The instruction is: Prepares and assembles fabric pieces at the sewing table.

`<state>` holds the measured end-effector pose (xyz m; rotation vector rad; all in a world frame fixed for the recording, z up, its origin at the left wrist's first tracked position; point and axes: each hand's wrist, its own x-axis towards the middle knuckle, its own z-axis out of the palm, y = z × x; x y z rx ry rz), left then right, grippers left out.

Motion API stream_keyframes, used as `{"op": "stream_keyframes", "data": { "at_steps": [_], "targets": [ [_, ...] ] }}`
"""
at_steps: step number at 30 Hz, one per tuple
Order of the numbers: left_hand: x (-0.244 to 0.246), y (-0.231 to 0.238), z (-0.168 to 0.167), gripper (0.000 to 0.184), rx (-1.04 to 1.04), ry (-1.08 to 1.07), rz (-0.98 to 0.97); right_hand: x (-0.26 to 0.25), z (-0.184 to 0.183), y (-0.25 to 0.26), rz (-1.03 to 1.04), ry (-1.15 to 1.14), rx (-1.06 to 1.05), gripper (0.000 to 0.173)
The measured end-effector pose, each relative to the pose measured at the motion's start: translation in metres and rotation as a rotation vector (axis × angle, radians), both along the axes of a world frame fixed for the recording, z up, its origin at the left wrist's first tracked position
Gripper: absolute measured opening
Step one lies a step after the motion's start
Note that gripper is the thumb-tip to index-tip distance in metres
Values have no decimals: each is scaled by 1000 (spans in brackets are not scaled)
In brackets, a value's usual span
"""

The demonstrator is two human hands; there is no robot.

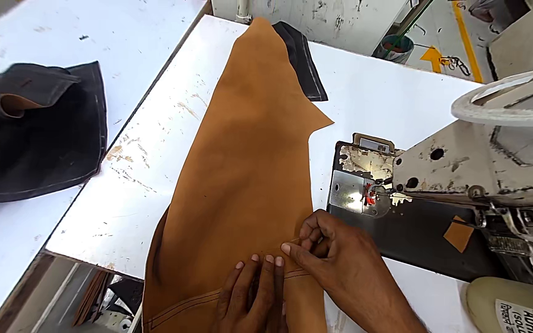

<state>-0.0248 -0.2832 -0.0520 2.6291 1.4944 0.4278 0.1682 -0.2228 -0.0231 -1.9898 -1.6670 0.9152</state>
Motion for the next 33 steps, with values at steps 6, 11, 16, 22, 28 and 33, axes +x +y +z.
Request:
{"op": "stream_keyframes", "data": {
  "at_steps": [6,11,16,22,28,33],
  "targets": [
    [-2,1,-1,44,-12,-29,-11,-9,2,2,80,-198,44,40],
    [-3,1,-8,39,0,-157,-23,-10,13,-17,5,-95,553,25],
    [-8,0,-4,19,-141,-760,103,-13,51,-60,352,-49,748,66],
    [-17,4,7,20,-221,-1063,159,-15,12,-48,420,-158,598,100],
    [-53,14,62,26,9,-831,225,-28,-13,-59,406,-183,696,101],
    [-125,92,84,37,21,-173,449,-22,13,-32,291,-115,551,74]
  ]
}}
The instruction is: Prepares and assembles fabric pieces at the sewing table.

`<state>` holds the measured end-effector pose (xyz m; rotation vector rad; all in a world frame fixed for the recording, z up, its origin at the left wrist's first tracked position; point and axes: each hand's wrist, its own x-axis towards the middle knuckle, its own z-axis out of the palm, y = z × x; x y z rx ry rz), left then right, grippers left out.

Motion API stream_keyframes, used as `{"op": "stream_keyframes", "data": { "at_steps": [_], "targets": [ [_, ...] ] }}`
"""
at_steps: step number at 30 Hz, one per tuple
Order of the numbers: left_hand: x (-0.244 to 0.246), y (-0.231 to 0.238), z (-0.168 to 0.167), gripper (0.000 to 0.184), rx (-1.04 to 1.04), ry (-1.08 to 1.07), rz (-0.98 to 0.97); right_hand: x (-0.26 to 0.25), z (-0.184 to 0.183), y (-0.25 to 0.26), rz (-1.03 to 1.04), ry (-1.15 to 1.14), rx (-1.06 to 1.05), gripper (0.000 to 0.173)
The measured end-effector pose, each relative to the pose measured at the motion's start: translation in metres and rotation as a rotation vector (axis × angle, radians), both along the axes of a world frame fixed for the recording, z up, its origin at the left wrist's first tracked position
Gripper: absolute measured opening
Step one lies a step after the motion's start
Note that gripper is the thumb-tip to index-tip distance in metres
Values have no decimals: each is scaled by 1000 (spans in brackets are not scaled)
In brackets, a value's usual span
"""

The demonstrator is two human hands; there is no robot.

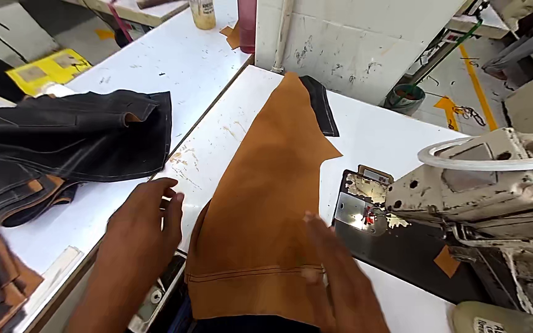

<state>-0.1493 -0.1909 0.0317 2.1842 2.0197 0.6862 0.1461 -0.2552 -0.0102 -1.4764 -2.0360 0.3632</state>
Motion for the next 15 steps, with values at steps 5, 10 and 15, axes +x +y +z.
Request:
{"op": "stream_keyframes", "data": {
  "at_steps": [5,10,15],
  "targets": [
    [13,66,-23,40,-436,-162,-43,-10,-17,62,85,-88,-10,53],
    [36,65,-30,32,-482,-337,-68,-3,-49,67,52,-302,-55,65],
    [34,37,-30,22,-706,-712,-141,19,-50,48,-13,-321,-59,71]
  ]
}}
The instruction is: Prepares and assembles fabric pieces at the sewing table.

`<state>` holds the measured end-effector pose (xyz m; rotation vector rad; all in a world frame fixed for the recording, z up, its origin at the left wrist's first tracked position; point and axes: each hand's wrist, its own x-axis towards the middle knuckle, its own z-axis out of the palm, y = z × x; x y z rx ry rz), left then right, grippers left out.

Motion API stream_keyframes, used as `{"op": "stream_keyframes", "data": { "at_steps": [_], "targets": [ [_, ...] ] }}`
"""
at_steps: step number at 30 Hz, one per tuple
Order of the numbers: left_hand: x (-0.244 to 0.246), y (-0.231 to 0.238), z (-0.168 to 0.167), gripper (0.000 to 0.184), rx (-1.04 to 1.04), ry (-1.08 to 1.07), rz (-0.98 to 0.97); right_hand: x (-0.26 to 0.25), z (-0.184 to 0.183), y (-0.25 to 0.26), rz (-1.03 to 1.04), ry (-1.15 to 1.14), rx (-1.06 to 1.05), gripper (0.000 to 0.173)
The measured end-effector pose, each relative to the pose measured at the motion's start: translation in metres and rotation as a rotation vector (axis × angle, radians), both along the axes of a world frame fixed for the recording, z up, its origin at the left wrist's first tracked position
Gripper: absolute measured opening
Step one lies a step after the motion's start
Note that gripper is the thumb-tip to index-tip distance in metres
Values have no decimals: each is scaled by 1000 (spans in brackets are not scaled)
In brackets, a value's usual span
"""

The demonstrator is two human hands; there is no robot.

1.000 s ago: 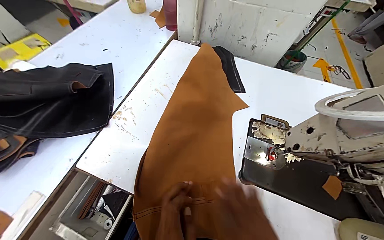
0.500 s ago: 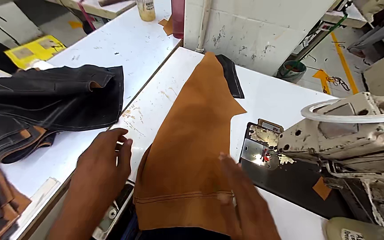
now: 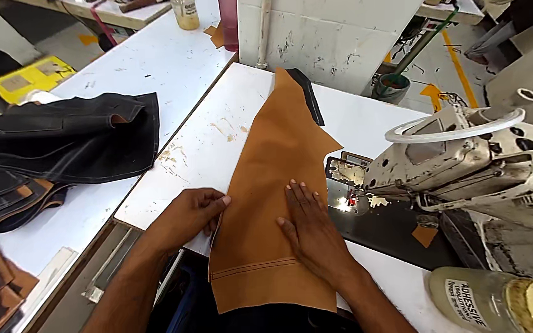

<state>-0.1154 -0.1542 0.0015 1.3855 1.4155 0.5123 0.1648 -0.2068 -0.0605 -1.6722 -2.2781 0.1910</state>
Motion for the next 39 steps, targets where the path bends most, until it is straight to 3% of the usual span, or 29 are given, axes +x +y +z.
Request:
{"op": "stream_keyframes", "data": {
  "at_steps": [2,5,8,11,13,17,19,23,25,27,30,33,36,37,39],
  "targets": [
    [2,-9,1,30,71,145,-166,11,-1,-6,-6,-24,1,72],
    [9,-17,4,24,136,203,-309,25,-3,-18,-25,-15,4,72],
    [27,-19,-4,19,-37,-84,-215,33,-6,-27,-59,-15,18,72],
    [52,-14,-7,37,-224,-392,18,34,-7,-29,-77,-24,37,73],
    [70,-2,-6,38,-263,-481,125,33,-8,-29,-84,-35,40,74],
    [93,25,-8,38,-255,-633,104,33,-11,-30,-98,-36,36,75],
    [93,30,-1,41,-23,-530,103,33,-10,-29,-117,-46,38,76],
    [58,16,15,41,798,-7,119,31,-11,-28,-180,-57,29,76],
    [42,10,6,35,998,180,162,28,-11,-21,-173,-59,26,75],
    [28,12,-9,36,984,344,187,23,-10,-10,-146,-55,19,75],
    [15,9,-4,59,842,466,37,20,-4,-6,-120,32,95,71],
    [35,-30,17,47,844,450,-281,24,18,-41,-176,177,350,42],
    [66,-80,13,42,619,320,-640,53,26,-78,-458,140,440,22],
    [75,-91,0,45,615,299,-699,67,24,-81,-578,63,397,24],
    [87,-104,-24,60,649,374,-772,88,17,-79,-769,-51,181,46]
  ]
}}
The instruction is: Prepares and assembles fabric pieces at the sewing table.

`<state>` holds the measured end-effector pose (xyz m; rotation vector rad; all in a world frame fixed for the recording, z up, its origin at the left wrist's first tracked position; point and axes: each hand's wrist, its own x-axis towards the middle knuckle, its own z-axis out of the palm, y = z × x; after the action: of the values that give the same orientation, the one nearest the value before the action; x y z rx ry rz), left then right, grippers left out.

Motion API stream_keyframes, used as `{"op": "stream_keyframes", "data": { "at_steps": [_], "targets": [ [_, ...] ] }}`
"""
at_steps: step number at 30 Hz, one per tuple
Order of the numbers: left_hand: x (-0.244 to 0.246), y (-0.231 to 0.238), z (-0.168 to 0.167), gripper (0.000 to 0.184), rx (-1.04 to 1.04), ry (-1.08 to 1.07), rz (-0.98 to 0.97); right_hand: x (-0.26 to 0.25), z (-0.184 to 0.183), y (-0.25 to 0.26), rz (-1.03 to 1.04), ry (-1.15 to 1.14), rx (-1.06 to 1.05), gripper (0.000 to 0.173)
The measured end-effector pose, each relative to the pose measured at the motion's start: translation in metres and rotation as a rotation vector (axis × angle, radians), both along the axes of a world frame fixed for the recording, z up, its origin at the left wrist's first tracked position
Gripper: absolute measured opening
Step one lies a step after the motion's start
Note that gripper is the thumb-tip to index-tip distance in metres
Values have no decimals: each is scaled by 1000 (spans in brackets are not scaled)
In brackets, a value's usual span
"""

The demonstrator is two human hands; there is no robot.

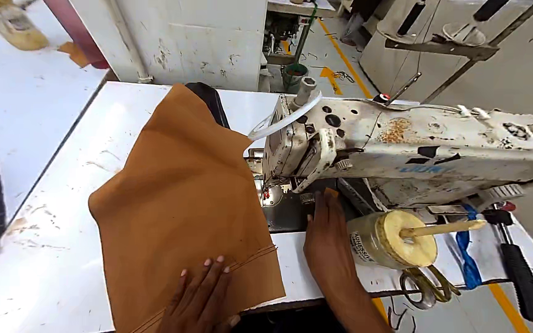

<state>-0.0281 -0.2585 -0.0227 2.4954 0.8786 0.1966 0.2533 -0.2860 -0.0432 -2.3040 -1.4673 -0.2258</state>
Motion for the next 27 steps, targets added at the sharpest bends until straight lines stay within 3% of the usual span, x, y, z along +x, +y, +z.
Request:
{"op": "stream_keyframes", "data": {
  "at_steps": [2,4,6,9,11,14,17,19,20,22,24,25,27],
  "targets": [
    [9,-2,-15,66,125,78,5,9,-4,10,-88,3,-191,56],
    [13,3,-24,63,225,72,30,7,6,16,-87,-44,-290,46],
    [12,10,-28,63,283,51,48,4,11,16,-2,-90,-189,27],
    [12,11,-19,58,217,-51,66,4,4,-1,143,-7,20,23],
    [22,3,-2,47,59,-256,118,0,16,-22,207,311,193,21],
    [48,-15,19,39,-514,-627,243,-19,52,-51,271,1142,316,19],
    [81,-22,18,36,-974,-895,333,-33,58,-68,267,1421,241,20],
    [94,-26,13,16,-984,-983,389,-40,57,-80,276,1375,206,20],
    [97,-26,11,11,-945,-991,391,-37,58,-88,290,1244,223,19],
    [100,-24,12,11,-890,-970,320,-15,67,-111,231,794,389,15],
    [100,-22,18,17,-892,-919,219,27,87,-130,45,392,564,15],
    [102,-21,22,20,-896,-900,168,52,97,-135,-37,276,596,24],
    [114,-20,32,21,-849,-861,68,95,109,-138,-86,256,462,59]
  ]
}}
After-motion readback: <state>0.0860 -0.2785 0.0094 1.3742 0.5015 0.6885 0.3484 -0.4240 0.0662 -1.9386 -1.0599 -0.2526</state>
